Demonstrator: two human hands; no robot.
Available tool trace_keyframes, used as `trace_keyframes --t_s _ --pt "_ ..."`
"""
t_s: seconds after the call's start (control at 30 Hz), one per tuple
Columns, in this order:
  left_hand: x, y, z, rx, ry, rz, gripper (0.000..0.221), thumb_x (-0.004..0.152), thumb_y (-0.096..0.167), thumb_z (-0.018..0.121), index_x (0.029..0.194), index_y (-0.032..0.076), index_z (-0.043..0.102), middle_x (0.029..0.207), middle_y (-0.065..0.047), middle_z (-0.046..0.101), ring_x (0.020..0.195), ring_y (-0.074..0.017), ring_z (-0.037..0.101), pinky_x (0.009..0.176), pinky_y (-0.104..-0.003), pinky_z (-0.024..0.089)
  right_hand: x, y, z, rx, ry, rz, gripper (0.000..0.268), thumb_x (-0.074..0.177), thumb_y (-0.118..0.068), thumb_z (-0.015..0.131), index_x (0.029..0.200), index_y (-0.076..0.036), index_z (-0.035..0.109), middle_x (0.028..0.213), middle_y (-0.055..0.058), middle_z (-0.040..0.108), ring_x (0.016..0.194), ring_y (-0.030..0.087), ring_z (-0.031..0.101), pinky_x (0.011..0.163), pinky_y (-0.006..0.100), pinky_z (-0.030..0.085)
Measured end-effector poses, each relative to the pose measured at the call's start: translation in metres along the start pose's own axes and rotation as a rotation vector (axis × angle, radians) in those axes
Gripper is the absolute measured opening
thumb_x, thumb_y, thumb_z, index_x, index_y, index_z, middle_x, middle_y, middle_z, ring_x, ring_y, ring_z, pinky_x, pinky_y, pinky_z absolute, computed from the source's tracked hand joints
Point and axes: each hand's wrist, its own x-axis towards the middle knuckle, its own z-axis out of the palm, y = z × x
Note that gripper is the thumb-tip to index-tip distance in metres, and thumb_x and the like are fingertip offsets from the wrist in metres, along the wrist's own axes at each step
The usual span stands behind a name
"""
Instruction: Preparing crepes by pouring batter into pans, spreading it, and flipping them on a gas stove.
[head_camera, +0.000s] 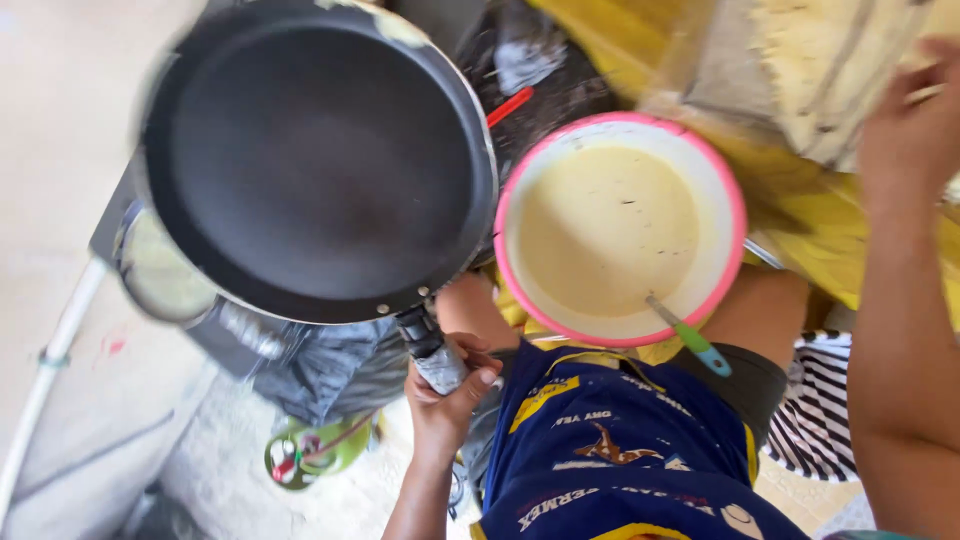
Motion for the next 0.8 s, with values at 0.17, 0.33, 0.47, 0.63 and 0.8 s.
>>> trace_keyframes --t_s 0.17,0.33,0.47,0.63,0.8 --pt "-0.023 0.018 -0.065 0.107 0.336 0.242 0.038 0.084 0.038 0.082 0.092 0.009 0.058 0.065 -0.010 0.062 0.048 -0.0114 0.053 0.044 -0.026 0.039 -0.105 -0.294 -0.062 0.967 -0.879 -0.285 0.075 0.076 -0.039 0.089 0.137 -0.013 0.054 0.153 0.005 0.053 0.108 0.023 0.061 0.091 0.036 0.048" --pt "-0.059 -0.001 -0.131 0.120 0.665 0.181 0.033 0.082 0.032 0.077 0.098 0.008 0.060 0.066 -0.006 0.061 0.044 -0.0125 0.052 0.048 -0.028 0.041 -0.173 -0.482 -0.060 1.225 -0.875 -0.391 0.135 0.057 -0.032 0.103 0.161 -0.005 0.022 0.163 0.021 0.039 0.149 0.035 0.040 0.121 0.043 0.033" --pt "-0.078 -0.011 -0.153 0.353 0.691 -0.090 0.018 0.087 0.025 0.071 0.095 0.009 0.068 0.061 -0.005 0.066 0.050 -0.0140 0.059 0.050 -0.033 0.049 -0.187 -0.534 -0.053 1.291 -0.744 -0.021 0.092 0.067 -0.039 0.096 0.140 -0.012 0.047 0.134 0.013 0.067 0.118 0.030 0.069 0.095 0.038 0.055" --pt "-0.051 -0.043 -0.141 0.373 0.488 -0.372 0.028 0.089 0.034 0.071 0.085 0.007 0.062 0.061 -0.008 0.066 0.050 -0.0157 0.062 0.050 -0.034 0.052 -0.105 -0.454 -0.105 1.234 -0.746 0.051 0.080 0.075 -0.025 0.088 0.135 -0.014 0.037 0.120 0.010 0.070 0.102 0.024 0.071 0.088 0.037 0.055" --pt "-0.015 -0.082 -0.097 0.435 -0.016 -0.469 0.039 0.093 0.044 0.067 0.074 0.012 0.057 0.051 -0.004 0.060 0.044 -0.0114 0.052 0.051 -0.030 0.044 -0.014 -0.383 -0.274 -0.003 -1.323 -0.386 0.092 0.075 -0.062 0.072 0.146 -0.014 0.039 0.131 0.022 0.063 0.100 0.043 0.070 0.074 0.050 0.057"
